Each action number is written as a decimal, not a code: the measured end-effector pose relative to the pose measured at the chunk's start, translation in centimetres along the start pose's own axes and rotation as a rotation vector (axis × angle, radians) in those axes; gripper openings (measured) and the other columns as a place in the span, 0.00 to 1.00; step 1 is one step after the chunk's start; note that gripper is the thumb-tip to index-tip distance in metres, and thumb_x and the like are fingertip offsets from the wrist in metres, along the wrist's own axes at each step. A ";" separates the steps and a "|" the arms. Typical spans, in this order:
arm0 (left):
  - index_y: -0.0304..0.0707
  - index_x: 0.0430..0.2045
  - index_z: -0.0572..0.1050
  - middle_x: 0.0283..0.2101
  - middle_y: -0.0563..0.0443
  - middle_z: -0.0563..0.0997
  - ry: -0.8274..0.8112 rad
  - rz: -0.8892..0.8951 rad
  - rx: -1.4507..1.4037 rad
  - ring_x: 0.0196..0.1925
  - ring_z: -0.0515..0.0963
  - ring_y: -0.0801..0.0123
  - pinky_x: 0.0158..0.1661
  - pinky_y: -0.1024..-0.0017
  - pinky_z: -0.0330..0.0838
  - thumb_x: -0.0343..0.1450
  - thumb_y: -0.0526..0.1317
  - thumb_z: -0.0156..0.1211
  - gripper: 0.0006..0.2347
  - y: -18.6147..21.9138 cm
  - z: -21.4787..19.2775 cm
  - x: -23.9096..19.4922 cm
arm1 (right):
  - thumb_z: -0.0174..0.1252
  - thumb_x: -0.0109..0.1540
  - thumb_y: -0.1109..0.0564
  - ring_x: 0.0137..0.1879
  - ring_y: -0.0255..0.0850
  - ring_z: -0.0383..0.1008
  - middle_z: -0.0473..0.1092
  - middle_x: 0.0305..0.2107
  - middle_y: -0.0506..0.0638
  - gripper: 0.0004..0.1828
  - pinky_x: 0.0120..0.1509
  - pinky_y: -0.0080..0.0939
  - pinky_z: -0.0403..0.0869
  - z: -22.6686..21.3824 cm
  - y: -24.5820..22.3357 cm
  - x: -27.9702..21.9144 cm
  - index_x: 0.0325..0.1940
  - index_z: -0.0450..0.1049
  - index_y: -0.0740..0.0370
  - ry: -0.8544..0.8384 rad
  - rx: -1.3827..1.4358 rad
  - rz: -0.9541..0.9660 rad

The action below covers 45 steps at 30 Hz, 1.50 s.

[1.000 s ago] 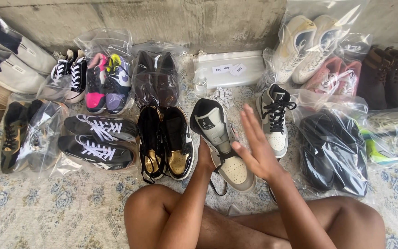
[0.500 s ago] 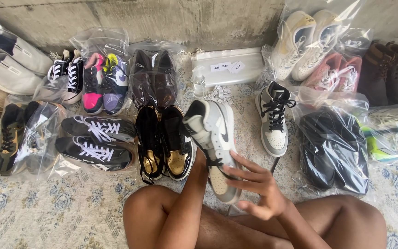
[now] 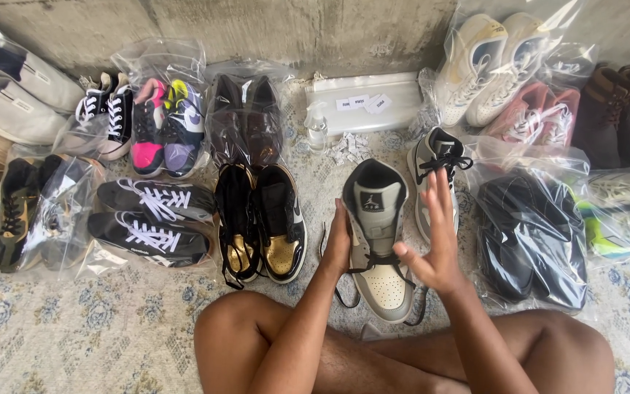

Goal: The person sits on a rug surrounded by shoes in plastic bags and laces a pair of white and black high-top sneakers. They thread the laces through the eyelets, pull them tight, and tie a knot.

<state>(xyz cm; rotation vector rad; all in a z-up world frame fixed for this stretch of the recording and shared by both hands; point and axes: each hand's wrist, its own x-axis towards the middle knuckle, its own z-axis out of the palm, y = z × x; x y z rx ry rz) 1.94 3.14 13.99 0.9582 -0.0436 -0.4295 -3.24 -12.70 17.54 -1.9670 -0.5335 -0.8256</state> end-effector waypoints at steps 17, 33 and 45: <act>0.45 0.73 0.54 0.75 0.31 0.52 -0.184 0.319 0.554 0.76 0.50 0.37 0.70 0.45 0.48 0.66 0.59 0.66 0.42 -3.0 -1.3 2.6 | 0.49 0.71 0.51 0.77 0.63 0.55 0.60 0.68 0.68 0.21 0.78 0.62 0.54 3.8 3.0 -1.3 0.63 0.67 0.67 0.086 0.143 0.256; 0.39 0.69 0.62 0.73 0.35 0.59 -0.234 0.345 0.300 0.76 0.54 0.48 0.71 0.52 0.53 0.77 0.43 0.57 0.24 -0.4 -2.3 4.7 | 0.46 0.72 0.56 0.74 0.56 0.61 0.71 0.59 0.64 0.20 0.81 0.61 0.51 4.7 4.4 2.1 0.63 0.73 0.68 0.070 0.281 0.460; 0.36 0.60 0.71 0.65 0.40 0.73 -0.455 0.623 0.723 0.71 0.66 0.49 0.74 0.48 0.47 0.64 0.23 0.59 0.26 2.8 -3.3 1.1 | 0.62 0.50 0.76 0.70 0.67 0.65 0.72 0.58 0.68 0.32 0.74 0.71 0.60 -0.2 0.1 1.1 0.61 0.75 0.70 -0.176 0.179 0.305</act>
